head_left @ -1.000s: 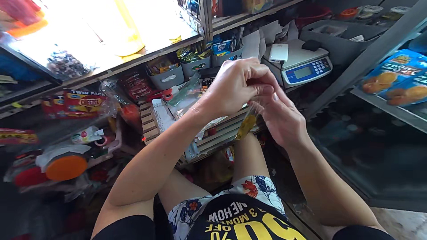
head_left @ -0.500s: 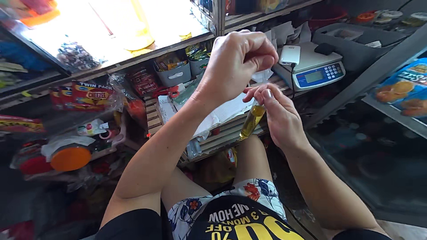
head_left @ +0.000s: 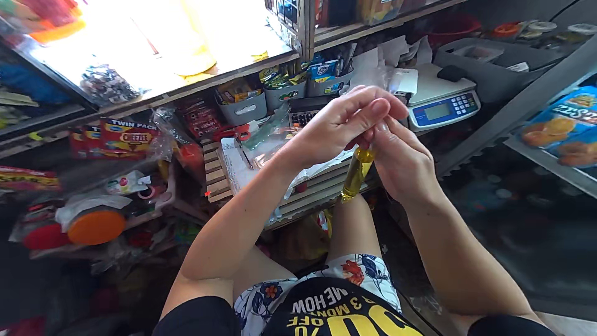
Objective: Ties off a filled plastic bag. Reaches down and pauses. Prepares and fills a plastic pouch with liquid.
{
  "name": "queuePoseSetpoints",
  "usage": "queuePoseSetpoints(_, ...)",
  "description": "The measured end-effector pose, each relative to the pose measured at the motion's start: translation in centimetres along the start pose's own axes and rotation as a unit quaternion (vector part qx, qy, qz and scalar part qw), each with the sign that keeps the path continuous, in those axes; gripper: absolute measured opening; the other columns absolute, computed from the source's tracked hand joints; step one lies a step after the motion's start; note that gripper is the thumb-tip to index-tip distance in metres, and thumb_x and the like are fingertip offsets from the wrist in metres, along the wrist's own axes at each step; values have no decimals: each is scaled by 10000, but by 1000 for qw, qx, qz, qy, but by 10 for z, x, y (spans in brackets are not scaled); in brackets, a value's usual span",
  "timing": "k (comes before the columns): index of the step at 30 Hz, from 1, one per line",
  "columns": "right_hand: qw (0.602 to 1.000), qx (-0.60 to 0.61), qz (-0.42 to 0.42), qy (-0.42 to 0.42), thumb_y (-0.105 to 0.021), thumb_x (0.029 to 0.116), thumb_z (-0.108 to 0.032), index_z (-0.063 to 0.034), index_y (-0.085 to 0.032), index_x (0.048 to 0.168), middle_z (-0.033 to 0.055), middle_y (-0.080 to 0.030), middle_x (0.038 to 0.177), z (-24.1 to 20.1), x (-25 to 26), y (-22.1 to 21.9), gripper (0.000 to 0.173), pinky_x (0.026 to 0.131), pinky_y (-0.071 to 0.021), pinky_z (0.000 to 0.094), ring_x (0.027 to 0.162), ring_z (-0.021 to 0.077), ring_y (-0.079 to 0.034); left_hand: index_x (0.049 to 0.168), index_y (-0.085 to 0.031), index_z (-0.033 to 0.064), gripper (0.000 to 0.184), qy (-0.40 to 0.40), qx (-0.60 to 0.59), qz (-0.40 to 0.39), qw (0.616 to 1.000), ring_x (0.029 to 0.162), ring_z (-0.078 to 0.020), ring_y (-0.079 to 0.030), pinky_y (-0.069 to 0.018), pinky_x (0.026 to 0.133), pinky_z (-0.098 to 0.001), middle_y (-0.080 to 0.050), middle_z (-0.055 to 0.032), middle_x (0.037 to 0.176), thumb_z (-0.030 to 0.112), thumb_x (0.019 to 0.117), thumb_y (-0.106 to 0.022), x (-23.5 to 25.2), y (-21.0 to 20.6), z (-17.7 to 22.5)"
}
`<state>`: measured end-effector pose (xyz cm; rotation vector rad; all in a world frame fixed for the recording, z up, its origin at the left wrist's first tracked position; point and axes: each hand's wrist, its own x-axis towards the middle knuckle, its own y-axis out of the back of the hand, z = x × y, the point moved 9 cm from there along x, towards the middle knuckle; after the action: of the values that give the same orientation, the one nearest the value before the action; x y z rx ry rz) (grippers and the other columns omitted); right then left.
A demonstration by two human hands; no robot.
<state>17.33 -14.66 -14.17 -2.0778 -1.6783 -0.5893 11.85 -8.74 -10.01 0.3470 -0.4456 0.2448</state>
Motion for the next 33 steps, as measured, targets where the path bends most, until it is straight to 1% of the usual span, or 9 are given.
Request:
queuePoseSetpoints(4, 1000, -3, 0, 1, -257, 1126, -240, -178, -579, 1035, -82, -582, 916, -3, 1, 1, 340, 893, -496, 202, 943, 6, -586, 1004, -658, 11, 182, -12, -5, 52, 999, 872, -59, -598, -525, 739, -184, -586, -48, 1044, 54, 1055, -489, 5, 3, 6)
queuePoseSetpoints(7, 1000, -23, 5, -9, -311, 1127, -271, -144, -582, 1258, -67, -628, 1115, -5, -1, 5, 327, 991, -488, 232, 1095, 14, -589, 964, -712, 13, 127, -16, 11, 117, 993, 914, -78, -630, -556, 771, -194, -613, -55, 1061, 26, 1004, -592, 2, 13, 3)
queuePoseSetpoints(9, 999, -44, 10, -13, -348, 1123, -235, -99, -541, 1391, -36, -599, 1310, -9, 1, 11, 357, 1072, -464, 270, 1236, 39, -553, 1050, -761, 22, 125, -68, 36, 121, 990, 1077, -149, -654, -557, 924, -280, -669, -89, 1184, 41, 974, -663, 0, 29, -19)
queuePoseSetpoints(11, 997, -60, 47, -20, -426, 1102, -182, -79, -629, 1282, -35, -638, 1241, -14, 5, 22, 291, 1021, -493, 258, 1163, 40, -593, 1141, -753, 33, 186, -109, 52, 110, 987, 1177, -210, -646, -546, 1015, -350, -653, -120, 1292, 69, 974, -678, -1, 38, -38)
queuePoseSetpoints(16, 993, -78, 88, -21, -570, 1038, -120, -55, -723, 1178, -29, -713, 1072, -14, 17, 34, 217, 947, -545, 241, 1026, 49, -667, 985, -753, 24, 108, 27, 6, 214, 976, 1087, -128, -621, -541, 933, -264, -638, -63, 1137, 23, 969, -646, -2, 24, -2)
queuePoseSetpoints(20, 992, -84, 89, -25, -560, 1045, -138, -101, -733, 975, -63, -707, 942, -8, 17, 25, 190, 843, -544, 209, 908, 11, -655, 867, -766, 61, 115, 11, 67, 284, 956, 935, -113, -572, -483, 828, -242, -597, -27, 936, 19, 939, -688, -1, 34, 6)
queuePoseSetpoints(28, 995, -63, 28, -72, -507, 1072, -169, -101, -742, 985, -23, -749, 1065, 2, 14, 4, 260, 914, -544, 235, 1039, 47, -674, 850, -755, 49, 118, 13, 69, 313, 947, 878, -84, -585, -501, 789, -201, -595, -20, 911, 17, 942, -687, -8, 48, 7)
queuePoseSetpoints(30, 995, -58, 11, -78, -509, 1076, -179, -100, -733, 996, -26, -730, 1016, 0, 13, 0, 251, 828, -551, 206, 959, 37, -669, 925, -749, 29, 113, -14, 35, 298, 954, 891, -80, -606, -537, 776, -194, -599, -25, 960, 15, 971, -646, -13, 47, 6)
queuePoseSetpoints(33, 999, -10, -8, -39, -464, 1084, -141, -71, -727, 1000, 21, -743, 1087, -13, 19, -4, 285, 896, -559, 239, 1033, 81, -681, 1343, -588, 74, 394, 32, -65, 229, 971, 1082, -87, -633, -554, 903, -272, -629, -3, 1260, 292, 1110, -358, -33, 35, -21)
